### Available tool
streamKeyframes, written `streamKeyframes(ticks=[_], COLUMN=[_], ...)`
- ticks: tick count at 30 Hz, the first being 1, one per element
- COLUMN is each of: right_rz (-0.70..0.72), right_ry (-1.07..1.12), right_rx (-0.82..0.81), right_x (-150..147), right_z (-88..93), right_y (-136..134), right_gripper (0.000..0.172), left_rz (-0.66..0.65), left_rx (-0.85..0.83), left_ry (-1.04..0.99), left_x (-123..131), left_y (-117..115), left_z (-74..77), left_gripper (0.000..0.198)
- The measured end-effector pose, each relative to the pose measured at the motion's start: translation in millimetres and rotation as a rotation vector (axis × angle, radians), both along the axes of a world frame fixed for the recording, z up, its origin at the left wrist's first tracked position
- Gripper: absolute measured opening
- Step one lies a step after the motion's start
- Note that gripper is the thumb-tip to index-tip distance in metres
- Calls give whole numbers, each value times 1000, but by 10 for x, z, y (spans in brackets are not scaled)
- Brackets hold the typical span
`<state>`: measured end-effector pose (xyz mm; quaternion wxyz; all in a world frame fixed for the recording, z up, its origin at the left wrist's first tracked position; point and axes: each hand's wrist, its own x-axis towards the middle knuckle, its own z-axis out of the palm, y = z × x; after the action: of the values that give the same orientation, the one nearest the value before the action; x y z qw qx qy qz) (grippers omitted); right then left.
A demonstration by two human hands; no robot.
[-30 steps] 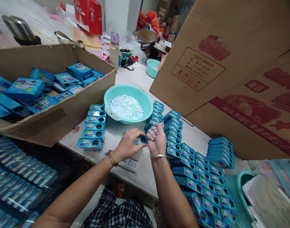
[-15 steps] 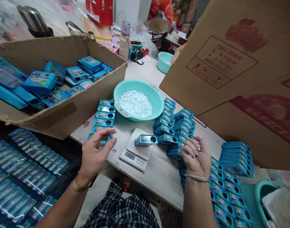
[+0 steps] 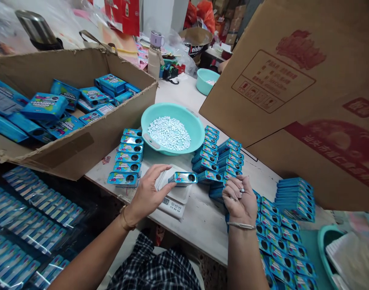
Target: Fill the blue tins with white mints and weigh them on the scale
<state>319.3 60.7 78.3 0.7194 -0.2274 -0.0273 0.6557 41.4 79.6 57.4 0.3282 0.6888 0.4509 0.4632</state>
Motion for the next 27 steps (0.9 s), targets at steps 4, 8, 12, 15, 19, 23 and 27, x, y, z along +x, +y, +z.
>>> streamKeyframes(ticks=[4,8,12,15,19,23,27], right_rz=[26,69,94,75,0,-69,-121], right_ry=[62,110,128,136,128,131,137], right_rx=[22,54,93,110,126,137,195], right_x=[31,97,143,193,322,488,697], right_z=[-57,-108,-117,-87,-59,-79,-87], right_y=[-26,-77,-144,-229,-403,-601,-832], right_gripper=[11,10,9,9,10,11,9], left_rz=[-83,-86,-196,-293,-383,-400,-212], left_rx=[29,54,90,138,260,331,373], left_ry=[47,102,335,531,605,603,606], left_x=[95,140,225,336,589,999,1415], left_y=[66,138,227,241,132,47,150], left_z=[0,0,-41,-63,-39,-134,-426], left_gripper=[44,49,60,38,31,34,48])
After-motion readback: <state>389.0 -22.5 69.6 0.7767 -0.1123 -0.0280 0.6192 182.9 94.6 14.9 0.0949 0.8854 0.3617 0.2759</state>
